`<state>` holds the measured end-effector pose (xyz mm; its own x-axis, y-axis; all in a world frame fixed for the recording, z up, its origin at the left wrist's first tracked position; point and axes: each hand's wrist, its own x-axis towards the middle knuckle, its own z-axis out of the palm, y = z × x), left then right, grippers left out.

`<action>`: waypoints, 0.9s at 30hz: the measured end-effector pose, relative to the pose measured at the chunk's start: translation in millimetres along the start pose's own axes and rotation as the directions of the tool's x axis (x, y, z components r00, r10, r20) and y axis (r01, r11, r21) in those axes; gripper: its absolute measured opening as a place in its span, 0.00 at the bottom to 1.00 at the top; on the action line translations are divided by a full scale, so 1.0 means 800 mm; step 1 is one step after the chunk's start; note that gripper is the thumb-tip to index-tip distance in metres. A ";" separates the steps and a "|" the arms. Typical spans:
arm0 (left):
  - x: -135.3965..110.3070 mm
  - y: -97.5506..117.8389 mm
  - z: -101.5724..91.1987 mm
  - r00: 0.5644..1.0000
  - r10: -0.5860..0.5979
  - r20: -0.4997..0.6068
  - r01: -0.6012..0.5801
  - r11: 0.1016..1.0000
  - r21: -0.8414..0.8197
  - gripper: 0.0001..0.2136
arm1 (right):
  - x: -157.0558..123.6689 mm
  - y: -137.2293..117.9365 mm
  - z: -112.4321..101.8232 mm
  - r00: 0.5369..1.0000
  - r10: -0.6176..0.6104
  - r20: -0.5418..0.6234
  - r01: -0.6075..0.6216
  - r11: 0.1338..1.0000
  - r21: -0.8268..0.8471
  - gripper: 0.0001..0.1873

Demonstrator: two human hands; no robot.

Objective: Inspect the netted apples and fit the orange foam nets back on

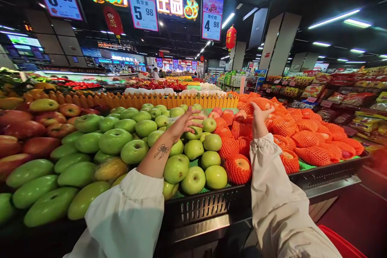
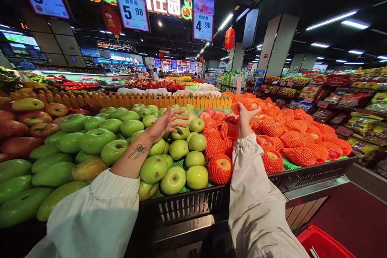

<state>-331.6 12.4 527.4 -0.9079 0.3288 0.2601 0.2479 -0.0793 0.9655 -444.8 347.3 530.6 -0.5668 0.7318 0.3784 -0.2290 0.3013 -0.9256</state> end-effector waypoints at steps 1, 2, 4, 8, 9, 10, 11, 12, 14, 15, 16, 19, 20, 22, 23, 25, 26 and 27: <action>0.000 0.000 0.000 1.000 0.003 -0.001 -0.003 1.000 -0.001 0.37 | -0.004 0.005 0.003 0.999 0.027 -0.033 -0.028 0.999 -0.045 0.49; -0.001 0.000 0.000 1.000 0.004 -0.001 -0.004 1.000 -0.001 0.37 | -0.009 0.009 0.006 0.999 0.036 -0.034 -0.039 0.995 -0.092 0.51; -0.001 0.000 0.000 1.000 0.003 -0.002 -0.003 1.000 -0.003 0.37 | -0.017 0.017 0.014 0.998 -0.034 0.060 0.046 0.978 -0.206 0.49; -0.001 0.000 -0.001 1.000 0.010 -0.002 -0.010 1.000 -0.001 0.38 | -0.024 0.028 0.024 0.909 -0.248 0.333 0.380 0.821 -0.425 0.45; 0.000 -0.001 -0.001 1.000 0.010 0.005 -0.010 1.000 0.002 0.38 | -0.024 0.031 0.025 0.886 -0.247 0.393 0.426 0.771 -0.474 0.45; 0.000 -0.001 -0.001 1.000 0.010 0.012 -0.010 1.000 0.006 0.38 | -0.024 0.033 0.026 0.872 -0.217 0.439 0.444 0.730 -0.520 0.46; 0.001 -0.001 -0.001 1.000 0.007 0.020 -0.007 1.000 0.009 0.39 | -0.022 0.036 0.026 0.864 -0.170 0.474 0.444 0.701 -0.558 0.46; 0.001 -0.002 -0.001 1.000 0.004 0.025 -0.004 1.000 0.013 0.39 | -0.021 0.038 0.027 0.859 -0.119 0.499 0.435 0.684 -0.585 0.46; 0.002 -0.003 -0.001 1.000 0.001 0.031 -0.001 1.000 0.016 0.40 | -0.020 0.041 0.028 0.851 -0.036 0.523 0.410 0.669 -0.621 0.46; 0.003 -0.003 -0.002 0.999 0.001 0.033 -0.002 1.000 0.016 0.40 | -0.020 0.041 0.028 0.850 -0.005 0.527 0.399 0.659 -0.638 0.46; 0.003 -0.004 -0.002 0.999 0.002 0.035 -0.003 1.000 0.016 0.40 | -0.021 0.040 0.028 0.850 0.020 0.526 0.390 0.648 -0.654 0.47; 0.003 -0.004 -0.002 0.999 0.009 0.034 -0.010 1.000 0.017 0.40 | -0.024 0.034 0.026 0.872 0.063 0.486 0.353 0.608 -0.711 0.51; 0.003 -0.004 -0.002 0.999 0.007 0.033 -0.007 1.000 0.018 0.40 | -0.025 0.032 0.026 0.882 0.067 0.467 0.341 0.593 -0.730 0.53; 0.004 -0.004 -0.002 1.000 -0.002 0.029 0.001 1.000 0.021 0.40 | -0.025 0.029 0.026 0.894 0.082 0.441 0.315 0.587 -0.746 0.57; 0.004 -0.004 -0.002 1.000 -0.007 0.030 0.006 1.000 0.023 0.40 | -0.025 0.029 0.026 0.892 0.098 0.441 0.302 0.597 -0.743 0.59; 0.004 -0.005 -0.001 0.999 -0.015 0.034 0.014 1.000 0.027 0.40 | -0.025 0.029 0.030 0.882 0.146 0.449 0.271 0.621 -0.736 0.64; 0.004 -0.006 -0.001 0.999 -0.016 0.038 0.015 0.999 0.029 0.39 | -0.025 0.029 0.033 0.877 0.171 0.449 0.256 0.625 -0.738 0.67; 0.004 -0.006 0.000 0.999 -0.016 0.043 0.014 0.999 0.036 0.38 | -0.026 0.029 0.035 0.876 0.187 0.444 0.245 0.621 -0.745 0.70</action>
<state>-335.5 13.4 523.3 -0.8965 0.3698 0.2440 0.2467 -0.0408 0.9682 -460.5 321.7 501.0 -0.8910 0.4260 0.1566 0.3083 0.8213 -0.4800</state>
